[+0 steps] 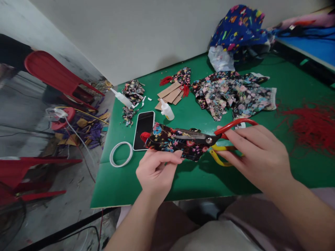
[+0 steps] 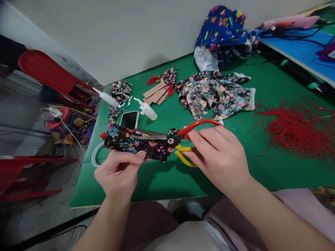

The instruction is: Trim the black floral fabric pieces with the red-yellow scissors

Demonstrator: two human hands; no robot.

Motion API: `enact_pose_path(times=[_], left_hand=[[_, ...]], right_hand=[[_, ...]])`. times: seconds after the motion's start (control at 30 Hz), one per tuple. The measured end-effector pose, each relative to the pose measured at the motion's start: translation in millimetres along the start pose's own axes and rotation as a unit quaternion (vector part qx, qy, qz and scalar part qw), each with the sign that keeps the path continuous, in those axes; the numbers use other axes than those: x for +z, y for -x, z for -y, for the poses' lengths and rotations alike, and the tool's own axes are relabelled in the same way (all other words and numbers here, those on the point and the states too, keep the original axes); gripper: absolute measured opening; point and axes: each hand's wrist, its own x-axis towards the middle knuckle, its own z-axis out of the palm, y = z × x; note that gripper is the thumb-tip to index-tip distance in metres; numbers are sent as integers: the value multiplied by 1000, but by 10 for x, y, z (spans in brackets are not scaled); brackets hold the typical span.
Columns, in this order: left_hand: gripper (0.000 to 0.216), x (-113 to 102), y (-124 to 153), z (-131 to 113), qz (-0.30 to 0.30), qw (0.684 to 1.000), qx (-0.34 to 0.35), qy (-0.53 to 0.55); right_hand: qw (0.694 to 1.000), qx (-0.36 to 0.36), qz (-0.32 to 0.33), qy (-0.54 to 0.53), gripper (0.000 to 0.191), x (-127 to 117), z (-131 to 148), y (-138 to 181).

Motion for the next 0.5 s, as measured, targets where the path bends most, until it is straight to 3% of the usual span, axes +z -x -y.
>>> enact_pose_path(times=[0.5], left_hand=[[16, -7, 16, 12, 0, 1000, -6, 18]], right_hand=[[999, -6, -25, 40, 33, -20, 34, -11]])
